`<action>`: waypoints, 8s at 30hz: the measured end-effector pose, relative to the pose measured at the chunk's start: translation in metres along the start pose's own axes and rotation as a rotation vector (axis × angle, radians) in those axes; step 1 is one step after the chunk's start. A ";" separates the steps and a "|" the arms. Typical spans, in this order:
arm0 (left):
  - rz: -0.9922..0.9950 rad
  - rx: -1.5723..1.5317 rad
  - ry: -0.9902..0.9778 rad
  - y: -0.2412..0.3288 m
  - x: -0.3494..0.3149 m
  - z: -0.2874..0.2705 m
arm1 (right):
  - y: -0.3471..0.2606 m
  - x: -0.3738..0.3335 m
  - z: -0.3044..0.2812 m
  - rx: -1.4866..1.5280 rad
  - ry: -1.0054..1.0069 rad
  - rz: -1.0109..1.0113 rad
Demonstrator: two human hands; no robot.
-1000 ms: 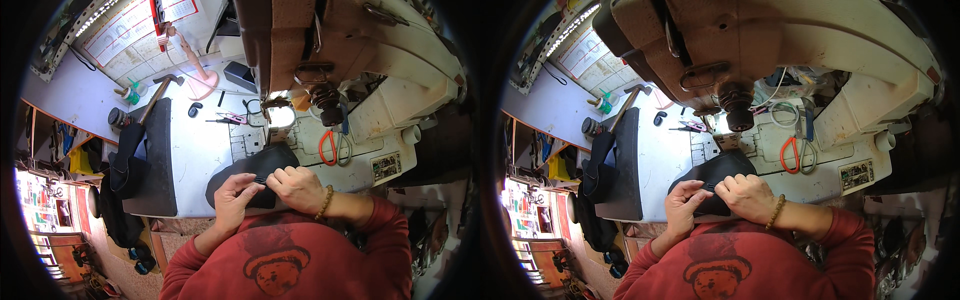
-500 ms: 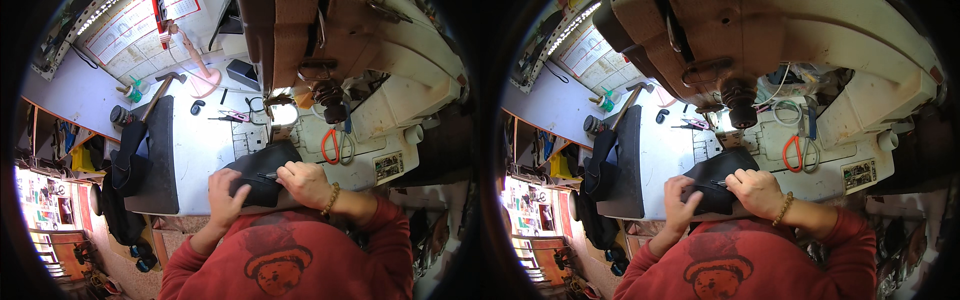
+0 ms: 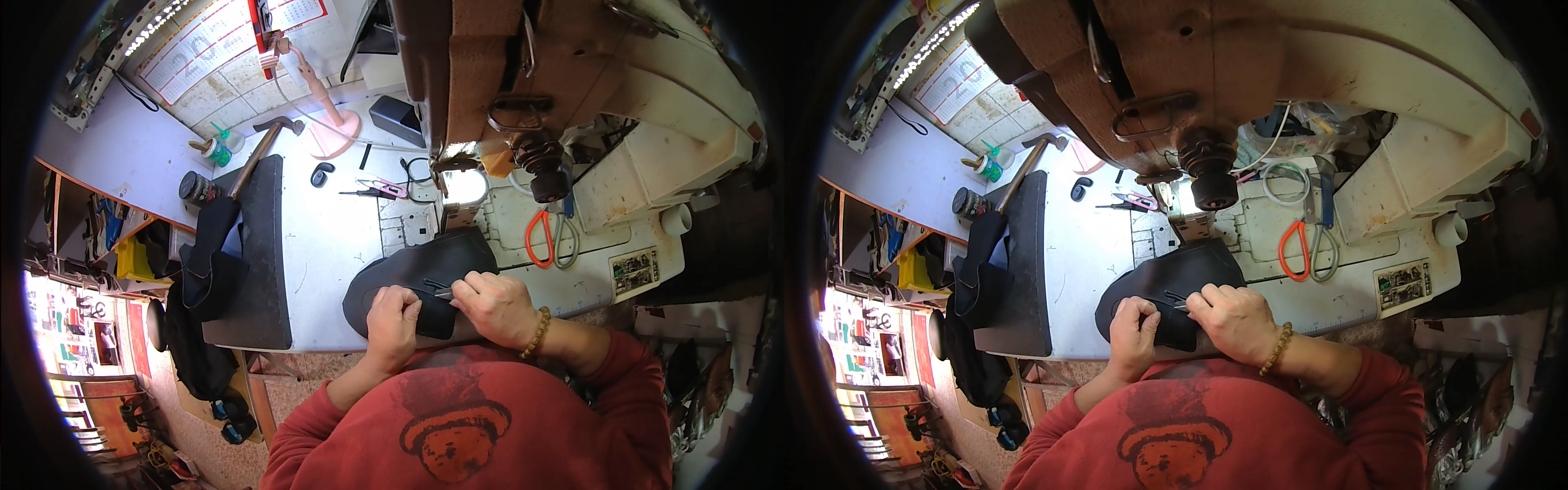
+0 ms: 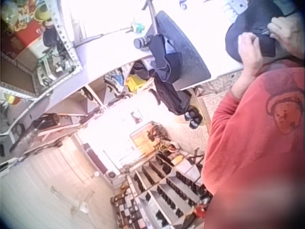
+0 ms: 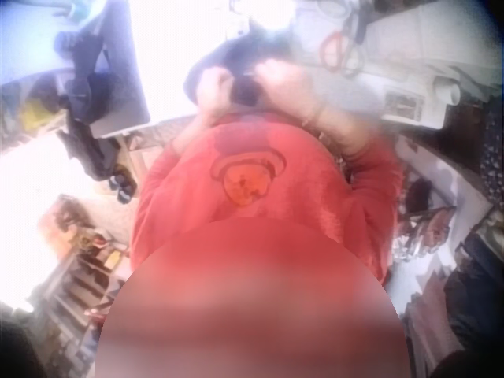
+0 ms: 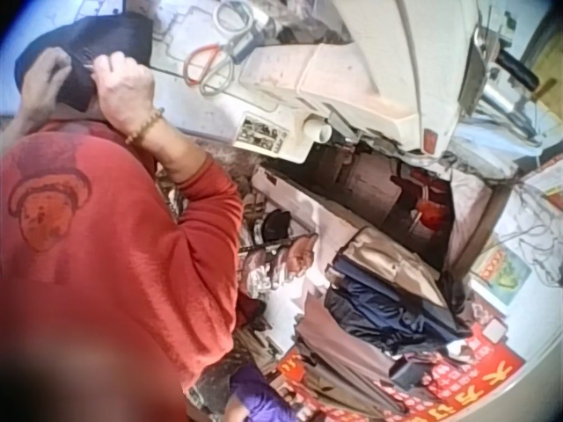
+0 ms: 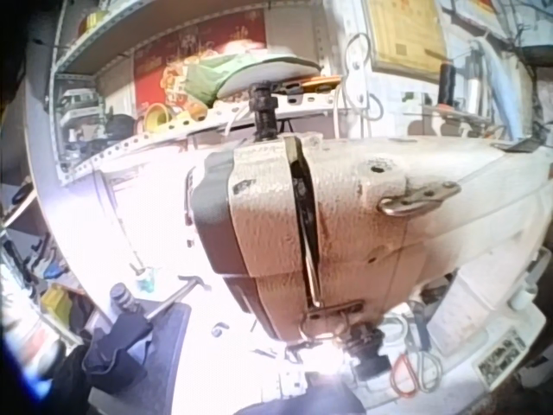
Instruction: The person aligns a black leather piece under a sewing machine needle, then operates the machine to stitch the material. They repeatedly adjust the leather and the machine, guiding the piece through the needle area.
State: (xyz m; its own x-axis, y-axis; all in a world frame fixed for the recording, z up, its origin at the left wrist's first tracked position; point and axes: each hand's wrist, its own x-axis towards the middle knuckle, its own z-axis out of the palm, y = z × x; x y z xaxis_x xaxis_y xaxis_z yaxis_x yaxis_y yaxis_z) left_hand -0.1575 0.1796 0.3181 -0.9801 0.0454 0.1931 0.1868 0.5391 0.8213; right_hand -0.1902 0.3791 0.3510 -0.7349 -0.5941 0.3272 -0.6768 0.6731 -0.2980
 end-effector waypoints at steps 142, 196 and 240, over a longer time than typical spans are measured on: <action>-0.803 -0.084 0.056 -0.084 -0.001 -0.010 | -0.008 0.054 0.072 0.085 -0.466 -0.007; -0.905 -0.464 0.092 -0.077 0.003 -0.018 | -0.021 0.051 0.084 0.018 -0.428 0.004; -0.840 -0.595 0.154 -0.072 0.005 -0.018 | -0.022 0.051 0.089 0.024 -0.476 0.031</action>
State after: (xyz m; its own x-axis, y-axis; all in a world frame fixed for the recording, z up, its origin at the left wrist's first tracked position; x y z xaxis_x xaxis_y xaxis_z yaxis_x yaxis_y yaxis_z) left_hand -0.1750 0.1258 0.2693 -0.7986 -0.2830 -0.5312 -0.5080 -0.1563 0.8470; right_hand -0.2169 0.2947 0.2949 -0.6890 -0.7135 -0.1276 -0.6510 0.6865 -0.3238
